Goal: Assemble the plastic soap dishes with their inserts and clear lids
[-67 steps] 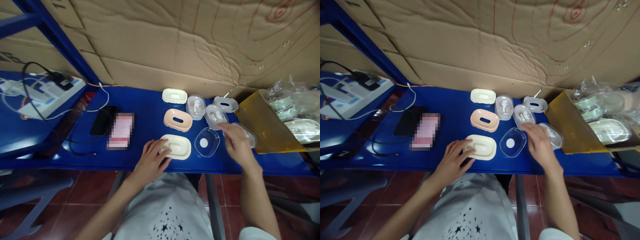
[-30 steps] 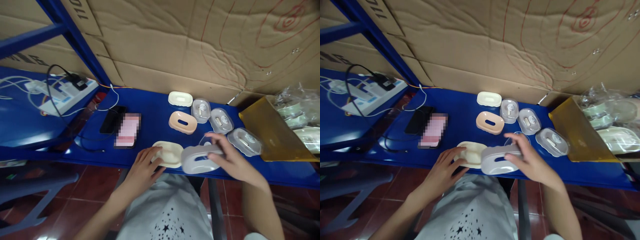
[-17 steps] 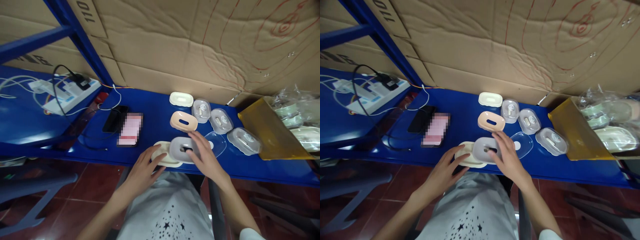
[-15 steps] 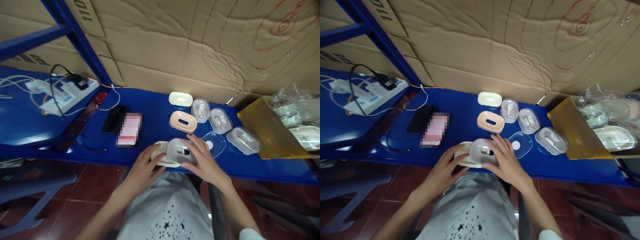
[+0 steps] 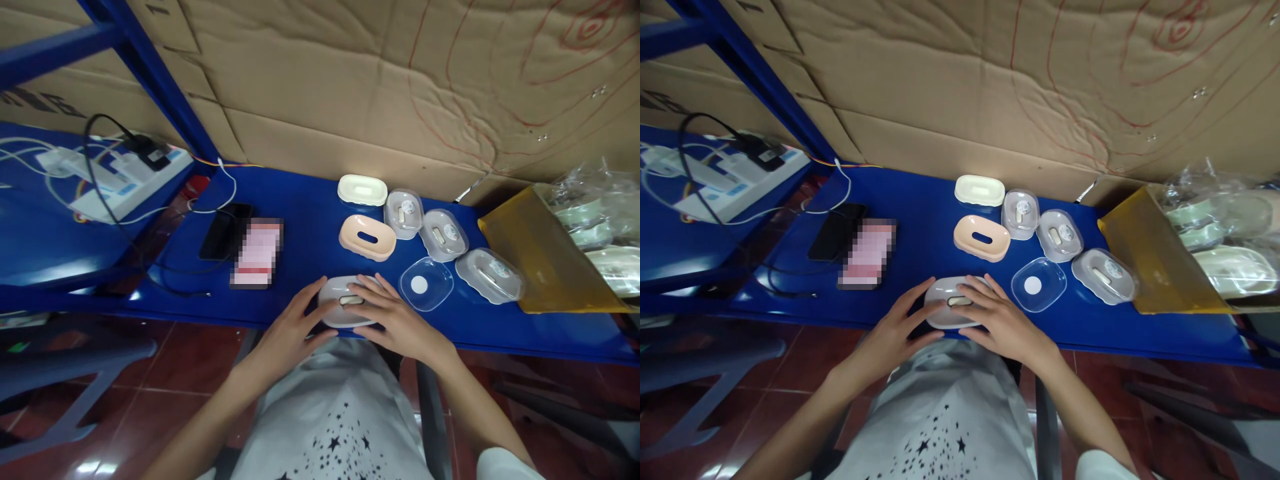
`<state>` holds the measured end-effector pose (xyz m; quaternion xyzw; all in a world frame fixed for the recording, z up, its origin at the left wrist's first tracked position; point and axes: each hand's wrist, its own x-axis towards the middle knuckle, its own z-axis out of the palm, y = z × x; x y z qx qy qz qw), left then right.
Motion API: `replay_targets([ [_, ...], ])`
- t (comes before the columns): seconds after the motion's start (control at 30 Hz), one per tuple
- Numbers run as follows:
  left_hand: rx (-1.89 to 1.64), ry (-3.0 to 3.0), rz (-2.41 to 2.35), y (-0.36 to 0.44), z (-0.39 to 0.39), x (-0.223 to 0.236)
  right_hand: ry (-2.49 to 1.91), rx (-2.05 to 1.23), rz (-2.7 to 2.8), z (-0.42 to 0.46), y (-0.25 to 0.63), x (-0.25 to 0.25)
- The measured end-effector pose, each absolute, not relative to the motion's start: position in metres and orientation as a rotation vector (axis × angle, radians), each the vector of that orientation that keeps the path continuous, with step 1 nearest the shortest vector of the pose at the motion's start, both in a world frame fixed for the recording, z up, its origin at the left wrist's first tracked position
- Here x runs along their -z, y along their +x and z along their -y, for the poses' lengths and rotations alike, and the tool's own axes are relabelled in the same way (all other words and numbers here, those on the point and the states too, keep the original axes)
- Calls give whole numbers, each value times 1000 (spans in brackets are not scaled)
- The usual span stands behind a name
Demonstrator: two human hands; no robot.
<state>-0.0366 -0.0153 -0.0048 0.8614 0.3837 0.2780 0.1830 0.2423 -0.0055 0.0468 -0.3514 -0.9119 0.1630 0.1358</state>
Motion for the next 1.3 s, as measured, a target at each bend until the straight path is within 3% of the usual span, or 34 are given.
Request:
replay_targets([
  [0.33, -813, 2412, -1126, -30, 18, -1, -1596, -10, 2223, 37, 321, -34],
  [0.47, -987, 2453, -1092, -13, 16, -9, -1489, -292, 1621, 52, 299, -45],
  [0.6, -1168, 2425, -957, 1, 14, -22, -1180, -854, 1154, 58, 249, -51],
  [0.7, -1203, 2410, -934, 1, 11, -26, -1182, -1040, 1314, 54, 226, -42],
  [0.87, -1116, 2432, -1088, -8, 8, -19, -1396, -676, 1514, 43, 226, -25],
  [1.1, -958, 2351, -1240, -16, 0, -8, -1464, -684, 1554, 27, 237, -22],
  [1.3, -911, 2374, -1161, -19, -3, -1, -1363, -628, 2017, 16, 232, -23],
])
